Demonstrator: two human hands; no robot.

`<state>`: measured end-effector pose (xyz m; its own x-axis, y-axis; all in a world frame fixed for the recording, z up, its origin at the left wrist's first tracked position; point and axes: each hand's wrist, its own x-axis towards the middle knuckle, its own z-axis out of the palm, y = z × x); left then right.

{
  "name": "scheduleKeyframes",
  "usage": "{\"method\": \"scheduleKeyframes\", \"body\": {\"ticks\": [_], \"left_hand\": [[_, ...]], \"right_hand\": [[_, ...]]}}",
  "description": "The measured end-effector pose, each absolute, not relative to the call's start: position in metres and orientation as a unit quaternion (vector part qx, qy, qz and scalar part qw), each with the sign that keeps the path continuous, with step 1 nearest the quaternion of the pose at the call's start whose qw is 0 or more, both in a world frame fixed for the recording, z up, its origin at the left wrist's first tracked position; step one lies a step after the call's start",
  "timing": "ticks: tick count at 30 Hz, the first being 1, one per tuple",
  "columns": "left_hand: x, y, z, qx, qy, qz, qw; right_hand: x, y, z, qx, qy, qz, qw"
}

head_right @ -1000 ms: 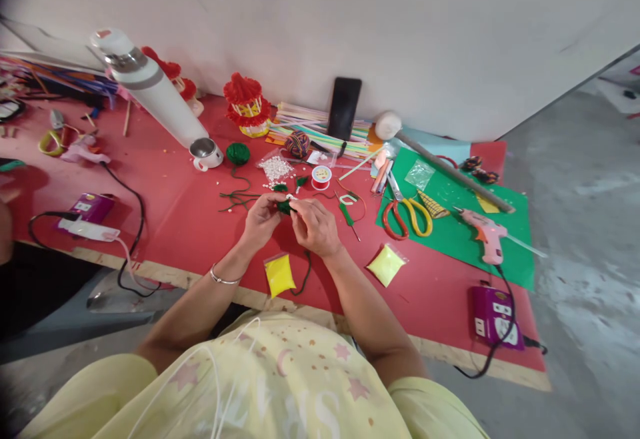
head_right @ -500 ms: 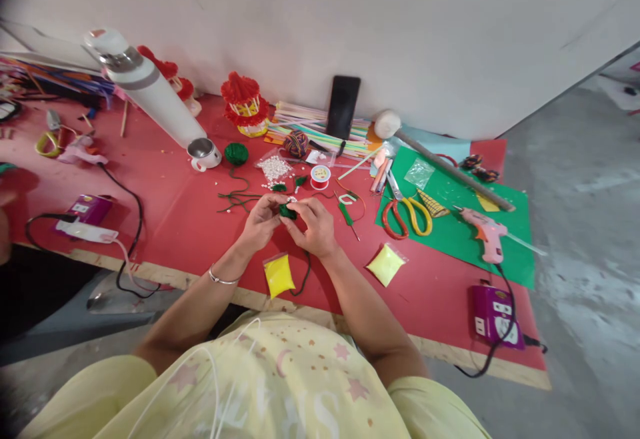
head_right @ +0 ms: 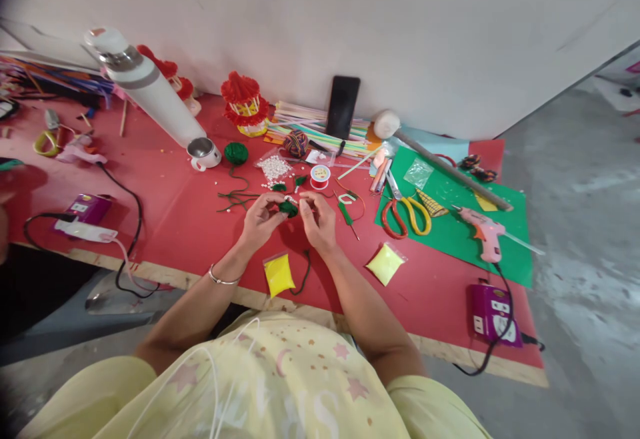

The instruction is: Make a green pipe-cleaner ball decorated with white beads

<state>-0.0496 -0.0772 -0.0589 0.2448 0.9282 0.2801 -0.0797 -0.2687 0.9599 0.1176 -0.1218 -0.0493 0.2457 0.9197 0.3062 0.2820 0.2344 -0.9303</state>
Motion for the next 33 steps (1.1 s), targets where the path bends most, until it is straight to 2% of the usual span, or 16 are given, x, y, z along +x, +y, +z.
{"method": "scheduleKeyframes", "body": {"ticks": [4, 7, 14, 21, 33], "left_hand": [[-0.048, -0.077, -0.059, 0.624, 0.33, 0.499, 0.503], [-0.046, -0.077, -0.061, 0.622, 0.342, 0.476, 0.519], [-0.043, -0.077, -0.062, 0.595, 0.405, 0.418, 0.555], [-0.043, -0.079, -0.065, 0.57, 0.401, 0.411, 0.588], [-0.043, -0.079, -0.061, 0.583, 0.414, 0.406, 0.569]], "right_hand": [[0.117, -0.114, -0.049, -0.552, -0.433, 0.452, 0.551], [0.118, -0.107, -0.05, -0.542, -0.403, 0.496, 0.546], [0.122, -0.105, -0.048, -0.537, -0.385, 0.44, 0.608], [0.12, -0.114, -0.038, -0.506, -0.51, 0.393, 0.574], [0.118, -0.114, -0.044, -0.511, -0.546, 0.335, 0.573]]}}
